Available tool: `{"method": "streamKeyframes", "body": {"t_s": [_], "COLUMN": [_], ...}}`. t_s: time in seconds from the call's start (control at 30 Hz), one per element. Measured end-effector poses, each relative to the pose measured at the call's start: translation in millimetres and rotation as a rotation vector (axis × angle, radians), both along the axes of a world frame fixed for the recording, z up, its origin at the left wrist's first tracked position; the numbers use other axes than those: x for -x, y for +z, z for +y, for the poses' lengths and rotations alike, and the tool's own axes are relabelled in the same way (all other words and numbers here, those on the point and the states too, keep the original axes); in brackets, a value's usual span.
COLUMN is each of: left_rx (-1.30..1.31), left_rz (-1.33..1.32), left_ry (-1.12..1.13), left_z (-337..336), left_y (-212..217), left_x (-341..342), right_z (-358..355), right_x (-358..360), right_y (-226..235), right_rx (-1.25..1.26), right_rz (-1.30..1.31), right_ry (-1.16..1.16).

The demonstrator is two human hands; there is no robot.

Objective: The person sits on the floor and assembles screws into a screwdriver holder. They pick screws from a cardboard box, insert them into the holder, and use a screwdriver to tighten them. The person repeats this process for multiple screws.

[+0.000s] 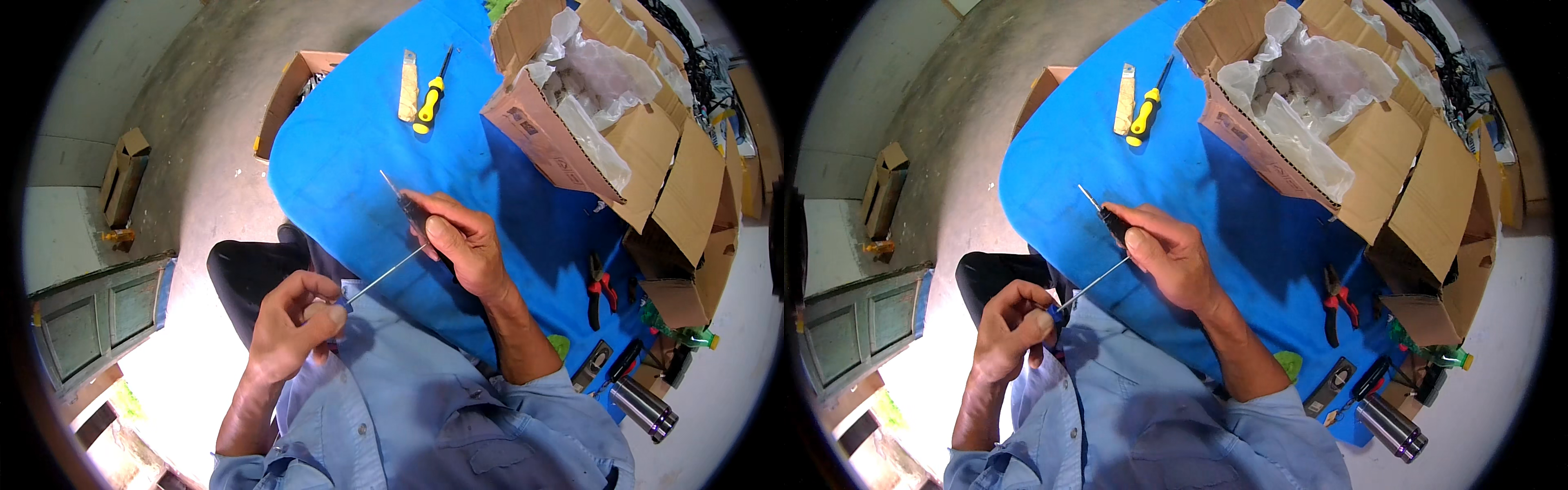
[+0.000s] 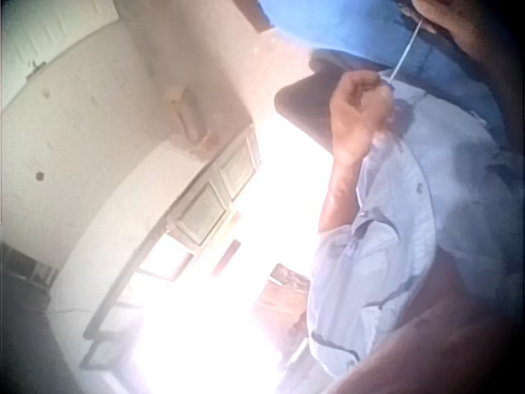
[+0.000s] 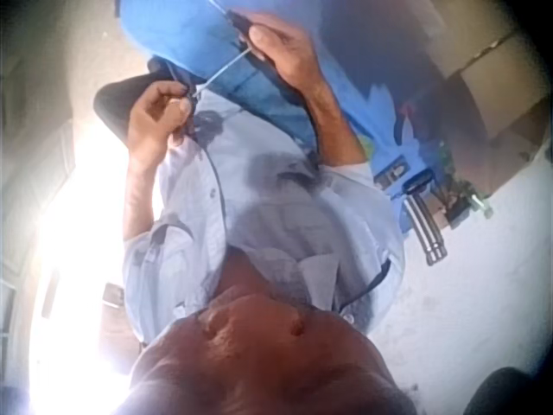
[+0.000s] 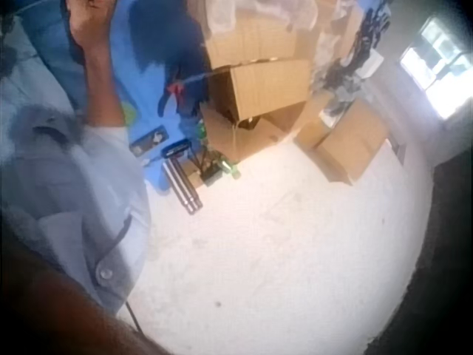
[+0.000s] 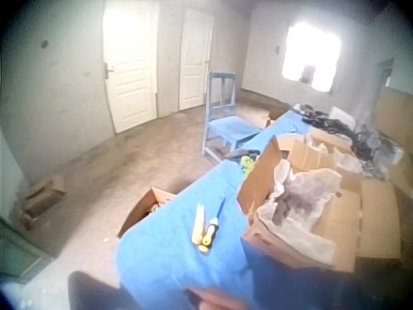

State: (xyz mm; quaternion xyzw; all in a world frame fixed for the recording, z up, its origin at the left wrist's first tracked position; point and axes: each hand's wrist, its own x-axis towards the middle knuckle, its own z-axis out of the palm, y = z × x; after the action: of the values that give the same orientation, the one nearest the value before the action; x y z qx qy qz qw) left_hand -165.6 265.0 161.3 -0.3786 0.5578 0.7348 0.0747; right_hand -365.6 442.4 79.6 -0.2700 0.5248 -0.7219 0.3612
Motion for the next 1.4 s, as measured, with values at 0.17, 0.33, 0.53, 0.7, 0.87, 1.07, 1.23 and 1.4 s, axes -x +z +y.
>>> {"method": "streamKeyframes", "body": {"t_s": [0.17,0.33,0.53,0.7,0.87,1.07,1.23,1.4], "left_rx": [0.363,0.668,1.156,1.310,0.877,-0.063,0.088,0.482], "left_rz": [0.120,0.248,0.451,0.493,0.273,0.023,0.006,0.136], "left_ry": [-0.109,-0.233,-0.319,-0.350,-0.276,-0.057,-0.088,-0.251], "left_z": [10,11,18,18,14,-7,-1,6], "left_y": [1,-7,-8,-9,-1,-1,9,2], "left_x": [-5,-14,-11,-9,-10,-2,2,-8], "right_z": [0,0,-1,0,-1,-1,-1,-2], "right_x": [1,0,0,-1,-2,-2,-1,-2], "right_y": [3,1,2,0,3,3,1,3], "right_rx": [-0.027,-0.013,0.008,-0.009,-0.019,-0.023,-0.037,-0.025], "right_rz": [0.001,-0.022,-0.057,-0.036,0.012,0.047,0.045,-0.036], "right_ry": [-0.007,-0.015,-0.021,-0.032,-0.037,-0.013,-0.015,-0.027]}}
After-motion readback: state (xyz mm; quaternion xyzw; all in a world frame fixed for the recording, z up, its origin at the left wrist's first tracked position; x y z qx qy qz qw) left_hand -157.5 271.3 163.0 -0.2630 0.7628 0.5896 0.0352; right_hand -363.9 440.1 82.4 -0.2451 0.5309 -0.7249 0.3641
